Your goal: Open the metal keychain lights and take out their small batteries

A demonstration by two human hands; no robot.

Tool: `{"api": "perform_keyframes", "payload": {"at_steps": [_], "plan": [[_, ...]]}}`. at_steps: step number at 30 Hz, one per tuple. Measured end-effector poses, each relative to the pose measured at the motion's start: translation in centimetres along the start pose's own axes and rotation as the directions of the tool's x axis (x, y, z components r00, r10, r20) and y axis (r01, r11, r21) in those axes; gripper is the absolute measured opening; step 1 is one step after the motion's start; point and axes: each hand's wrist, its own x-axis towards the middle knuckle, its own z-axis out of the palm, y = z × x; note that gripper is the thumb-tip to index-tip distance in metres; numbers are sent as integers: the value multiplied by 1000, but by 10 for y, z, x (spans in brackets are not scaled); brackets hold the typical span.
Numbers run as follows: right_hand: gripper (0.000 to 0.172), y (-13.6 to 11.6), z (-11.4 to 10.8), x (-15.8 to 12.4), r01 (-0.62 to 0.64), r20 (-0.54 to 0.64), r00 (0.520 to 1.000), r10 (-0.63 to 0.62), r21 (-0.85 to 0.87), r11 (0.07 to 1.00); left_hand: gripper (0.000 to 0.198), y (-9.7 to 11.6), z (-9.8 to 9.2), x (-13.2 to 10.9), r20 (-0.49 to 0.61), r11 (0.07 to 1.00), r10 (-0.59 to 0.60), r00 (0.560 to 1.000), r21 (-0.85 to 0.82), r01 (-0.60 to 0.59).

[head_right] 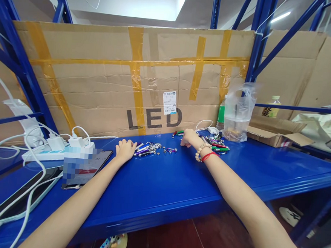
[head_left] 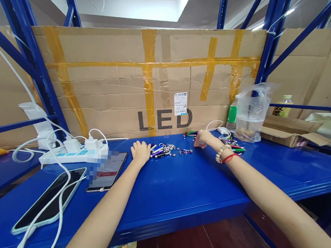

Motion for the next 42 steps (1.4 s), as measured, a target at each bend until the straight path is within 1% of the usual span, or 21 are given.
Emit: {"api": "perform_keyframes", "payload": {"at_steps": [3,4,6,8,10,12,13,14,15,16,17,19,23,25,27,29,33,35,37,39,42], "plan": [[10,-20,19,-8,-8,181,983,11,-21,1000,37,0,-1,0,3,1000,1,1000,3,-1],[8,-27,25,-11,48,269,962,-42,-15,999,37,0,0,0,2,1000,3,1000,5,-3],[11,-39,33,-16,170,326,929,-177,48,984,37,0,0,1,-3,1000,7,1000,10,-7],[22,-47,35,-20,178,381,896,-227,159,971,38,0,1,1,-7,1000,12,1000,14,-12],[30,-51,31,-21,212,405,874,-268,177,961,37,-1,1,1,-7,1000,14,1000,13,-14],[35,-51,23,-21,242,438,857,-270,120,963,37,-1,1,1,-9,1000,14,1000,6,-13],[38,-51,19,-22,235,484,839,-250,93,968,37,0,1,1,-13,1000,12,1000,-3,-12],[41,-51,17,-22,208,557,803,-213,72,975,37,0,1,0,-19,1000,8,1000,-15,-8],[44,-50,15,-23,176,636,752,-172,58,983,37,1,0,0,-28,999,3,1000,-32,-4],[45,-50,15,-24,149,684,715,-145,53,987,37,2,-1,0,-39,999,-2,999,-54,0],[45,-50,16,-25,136,702,699,-136,57,989,36,3,-3,0,-55,997,-7,998,-79,3],[41,-50,22,-27,136,687,709,-159,88,987,35,5,-5,0,-96,992,-8,995,-127,-4],[28,-46,39,-26,168,578,780,-239,175,970,29,12,-10,-3,-184,984,30,982,-166,-62],[28,-43,45,-24,144,530,810,-250,233,962,27,15,-12,-6,-219,979,76,973,-167,-114],[31,-41,49,-22,76,515,823,-239,318,945,25,18,-13,-9,-252,967,151,956,-165,-196],[34,-40,50,-22,0,510,830,-225,404,915,24,21,-14,-12,-262,938,261,929,-158,-308],[30,-41,52,-23,-105,458,874,-163,505,857,23,23,-14,-15,-198,840,486,851,-164,-517],[26,-43,53,-24,-154,428,894,-133,571,806,23,25,-13,-16,-160,793,554,817,-197,-577],[23,-46,54,-25,-203,430,892,-138,655,728,26,26,-10,-16,-149,760,586,796,-239,-604],[20,-50,56,-27,-243,444,879,-172,728,641,27,28,-6,-15,-162,746,586,794,-274,-607],[17,-55,57,-30,-287,454,868,-200,789,544,25,31,-2,-13,-200,750,543,816,-321,-578]]}}
